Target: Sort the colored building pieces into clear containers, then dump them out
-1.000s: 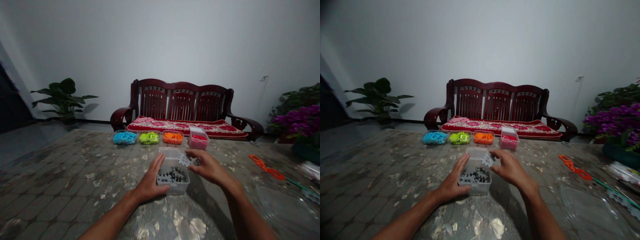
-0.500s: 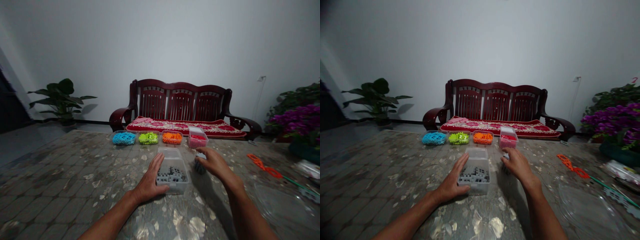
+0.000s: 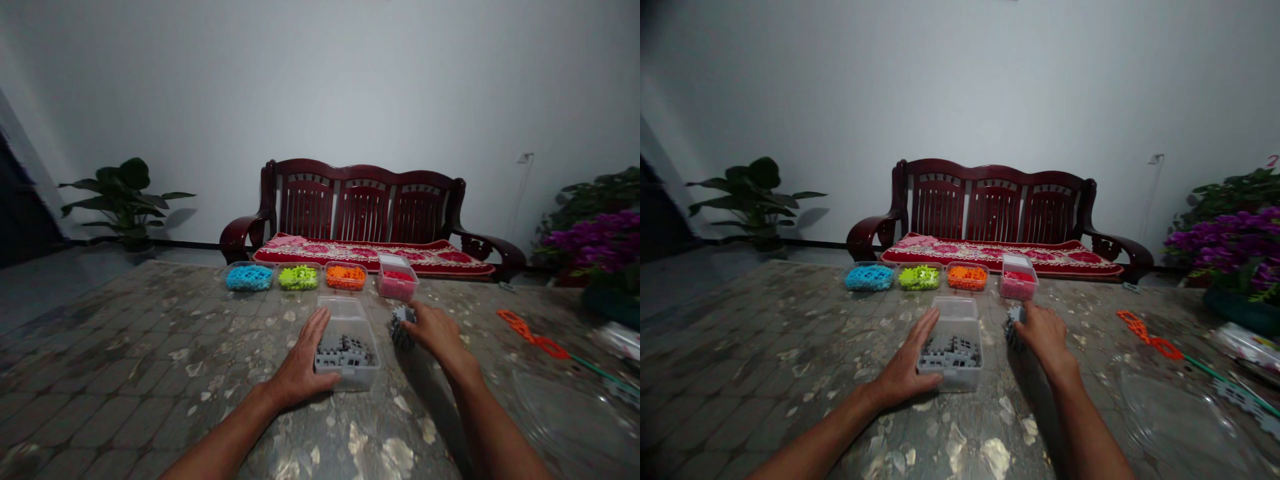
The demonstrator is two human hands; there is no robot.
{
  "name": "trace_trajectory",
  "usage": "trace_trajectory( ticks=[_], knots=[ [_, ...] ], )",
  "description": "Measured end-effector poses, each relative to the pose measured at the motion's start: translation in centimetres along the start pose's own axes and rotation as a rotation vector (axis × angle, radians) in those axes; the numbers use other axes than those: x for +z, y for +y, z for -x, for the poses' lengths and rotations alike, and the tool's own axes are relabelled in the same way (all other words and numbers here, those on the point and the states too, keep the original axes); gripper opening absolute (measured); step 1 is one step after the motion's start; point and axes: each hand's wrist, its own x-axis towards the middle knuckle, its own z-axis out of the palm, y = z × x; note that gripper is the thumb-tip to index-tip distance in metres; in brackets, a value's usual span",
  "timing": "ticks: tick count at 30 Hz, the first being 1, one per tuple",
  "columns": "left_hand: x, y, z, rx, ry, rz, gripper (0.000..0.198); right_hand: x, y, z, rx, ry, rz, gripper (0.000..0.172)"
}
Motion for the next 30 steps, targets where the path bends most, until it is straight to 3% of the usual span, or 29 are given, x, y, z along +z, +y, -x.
trace_trajectory(
  ticks=[5, 8, 13, 21, 26, 30],
  knots=[
    [0.0, 0.2, 0.0, -0.018, -0.013, 0.003, 0.112, 0.0, 0.4, -0.2, -0.036, 0.081, -0.079, 0.043],
    [0.0, 0.2, 0.0, -0.026, -0.017, 0.005, 0.113, -0.7, -0.3, 0.2, -0.186, 0.085, -0.317, 0.046],
    [0.1, 0.2, 0.0, -0.014, -0.011, 0.007, 0.115, -1.6, -3.2, 1.9, -0.481, 0.029, -0.623, 0.05],
    [0.4, 0.0, 0.2, -0.023, -0.008, 0.021, 0.115, 0.1, -7.6, 3.2, -0.714, -0.088, -0.658, 0.054],
    [0.3, 0.2, 0.2, -0.033, -0.012, 0.026, 0.114, 0.0, -5.9, 1.9, -0.583, 0.017, -0.663, 0.038],
    [0.2, 0.1, 0.1, -0.033, -0.011, 0.025, 0.115, 0.2, -2.4, 0.0, -0.398, 0.079, -0.52, 0.045]
  ],
)
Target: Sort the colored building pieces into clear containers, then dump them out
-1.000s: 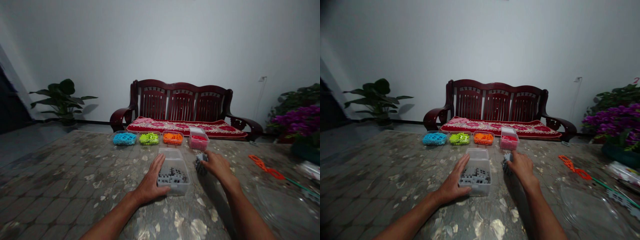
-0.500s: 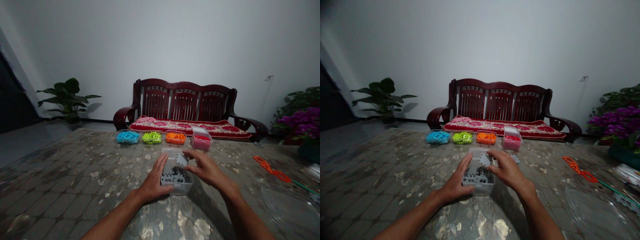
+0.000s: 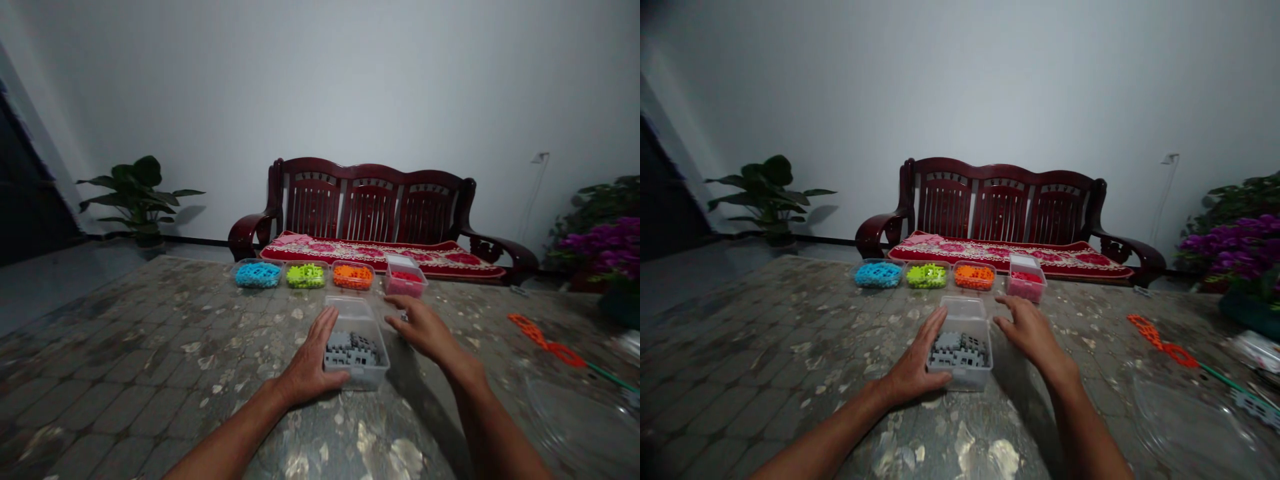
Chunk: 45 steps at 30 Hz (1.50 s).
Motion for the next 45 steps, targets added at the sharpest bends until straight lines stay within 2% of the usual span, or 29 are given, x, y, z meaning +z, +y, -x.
trace_trajectory(
  ticks=[3, 7, 13, 20, 24, 28, 31, 34, 39, 42, 45],
  knots=[
    [-0.1, 0.0, 0.0, 0.001, -0.003, -0.008, 0.115, -0.7, 2.9, -0.2, 0.133, -0.037, 0.136, 0.059],
    [-0.1, -0.1, 0.0, 0.016, 0.0, -0.013, 0.114, -1.1, 5.3, 0.0, 0.198, -0.115, 0.216, 0.066],
    [-0.1, -0.1, 0.0, 0.021, 0.007, -0.013, 0.113, -1.3, 5.6, 0.1, 0.226, -0.197, 0.249, 0.064],
    [-0.1, -0.1, 0.0, 0.018, 0.014, -0.013, 0.111, -1.2, 5.7, -0.2, 0.249, -0.134, 0.265, 0.062],
    [0.0, -0.4, 0.0, 0.032, 0.01, -0.014, 0.112, -1.3, 4.1, -0.1, 0.203, -0.082, 0.0, 0.069],
    [0.1, -0.6, 0.1, 0.044, 0.02, -0.026, 0.112, -0.7, 0.4, 0.5, -0.01, -0.146, -0.346, 0.074],
    [0.2, -0.6, 0.1, 0.057, 0.024, -0.021, 0.112, 0.3, -1.8, 1.1, -0.125, -0.167, -0.41, 0.076],
    [0.2, -0.6, 0.1, 0.054, 0.023, -0.019, 0.111, 1.1, -2.5, 1.2, -0.157, -0.204, -0.343, 0.077],
    [0.1, -0.4, 0.0, 0.042, 0.017, -0.018, 0.112, -0.1, -0.4, 0.4, -0.114, -0.092, -0.214, 0.058],
    [0.0, -0.4, -0.1, 0.028, 0.01, -0.012, 0.11, -1.3, 2.3, 0.0, 0.013, -0.05, -0.103, 0.052],
    [0.0, -0.4, -0.1, 0.023, 0.01, -0.009, 0.11, -1.6, 4.6, 0.2, 0.158, -0.093, 0.067, 0.056]
  ],
)
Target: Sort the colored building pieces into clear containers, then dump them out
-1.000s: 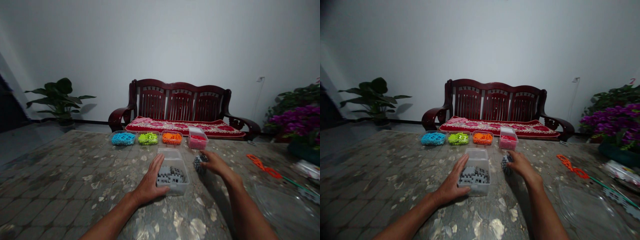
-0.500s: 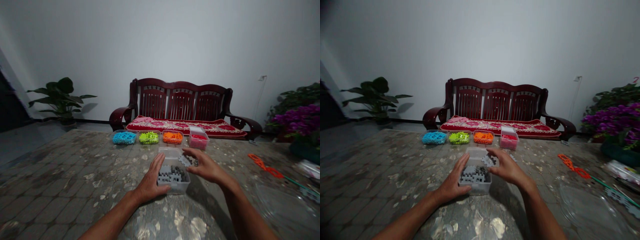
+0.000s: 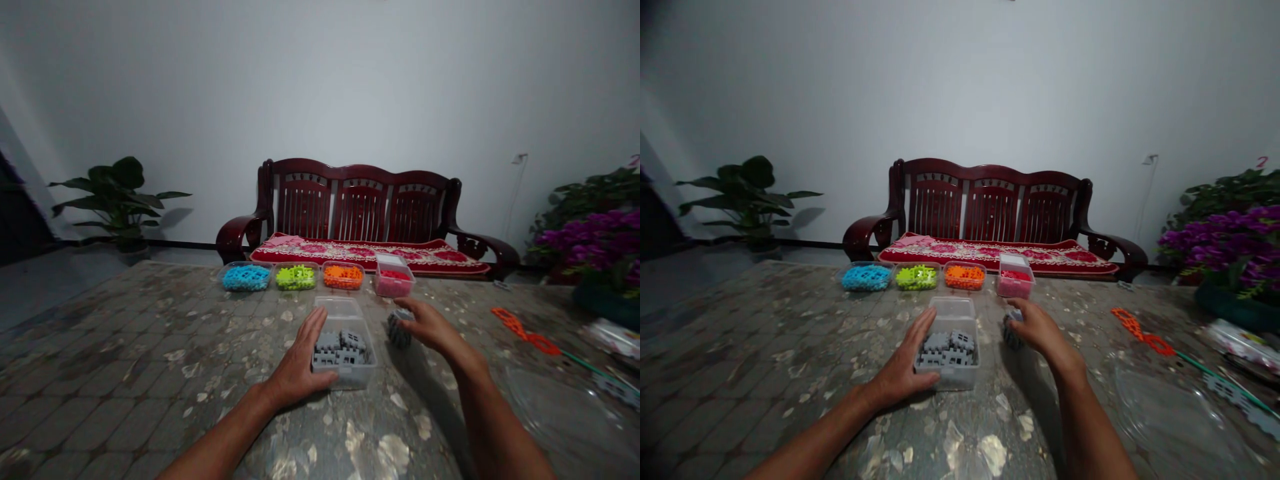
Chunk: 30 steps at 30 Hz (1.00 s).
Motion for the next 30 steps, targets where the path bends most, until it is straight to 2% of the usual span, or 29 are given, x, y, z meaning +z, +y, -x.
trace_trajectory(
  ticks=[4, 10, 17, 20, 24, 27, 30],
  knots=[
    [0.0, 0.1, 0.1, -0.008, 0.0, -0.002, 0.11, 0.5, 1.2, 0.0, 0.15, -0.027, 0.191, 0.064],
    [0.0, 0.3, 0.2, -0.02, -0.001, -0.009, 0.109, 1.0, 0.6, 0.2, 0.207, -0.046, 0.287, 0.061],
    [0.1, -0.2, 0.1, -0.006, -0.009, 0.012, 0.11, 0.8, 0.4, 0.2, 0.219, 0.077, 0.283, 0.058],
    [0.3, -0.7, 0.3, 0.01, -0.002, 0.05, 0.112, 0.4, -0.9, 0.4, 0.053, 0.084, 0.063, 0.06],
    [0.5, -0.9, 0.5, 0.028, 0.017, 0.116, 0.113, 0.8, -4.5, 1.4, -0.264, -0.005, -0.271, 0.063],
    [0.5, -0.6, 0.5, 0.045, 0.019, 0.12, 0.109, 2.0, -7.4, 2.1, -0.4, -0.038, -0.328, 0.063],
    [0.4, -0.2, 0.5, 0.046, 0.023, 0.105, 0.106, 3.4, -9.1, 2.1, -0.472, -0.071, -0.324, 0.064]
  ],
)
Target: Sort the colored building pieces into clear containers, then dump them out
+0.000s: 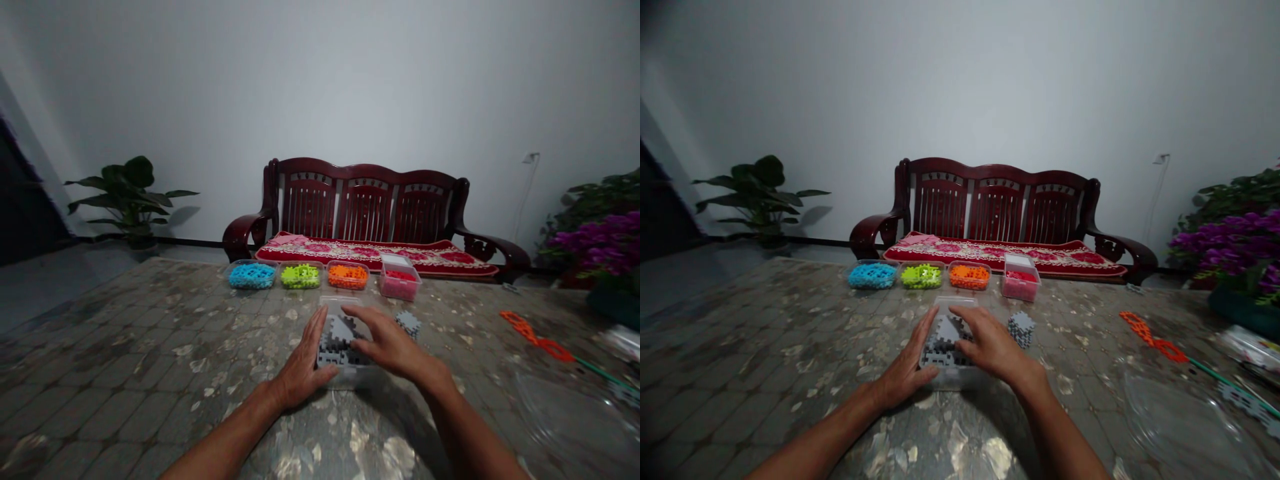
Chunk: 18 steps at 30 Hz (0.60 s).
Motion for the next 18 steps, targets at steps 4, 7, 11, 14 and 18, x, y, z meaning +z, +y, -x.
trace_trajectory(
  ticks=[4, 7, 11, 14, 18],
  knots=[
    [-0.1, 0.1, 0.1, -0.008, 0.0, -0.007, 0.104, 0.0, 1.2, -0.6, 0.008, 0.076, 0.031, 0.058],
    [0.0, 0.0, 0.1, 0.012, -0.007, -0.024, 0.101, -1.7, 3.2, -0.2, 0.127, 0.208, 0.178, 0.052],
    [0.0, -0.2, 0.1, 0.023, -0.002, -0.049, 0.098, -4.3, 5.7, 1.0, 0.434, 0.17, 0.427, 0.057],
    [0.1, -0.3, 0.1, 0.023, 0.0, -0.055, 0.095, -5.3, 6.4, 1.7, 0.62, 0.046, 0.545, 0.062],
    [0.0, -0.2, 0.1, 0.02, -0.006, -0.048, 0.093, -5.2, 6.1, 1.9, 0.731, -0.016, 0.625, 0.063]
  ],
)
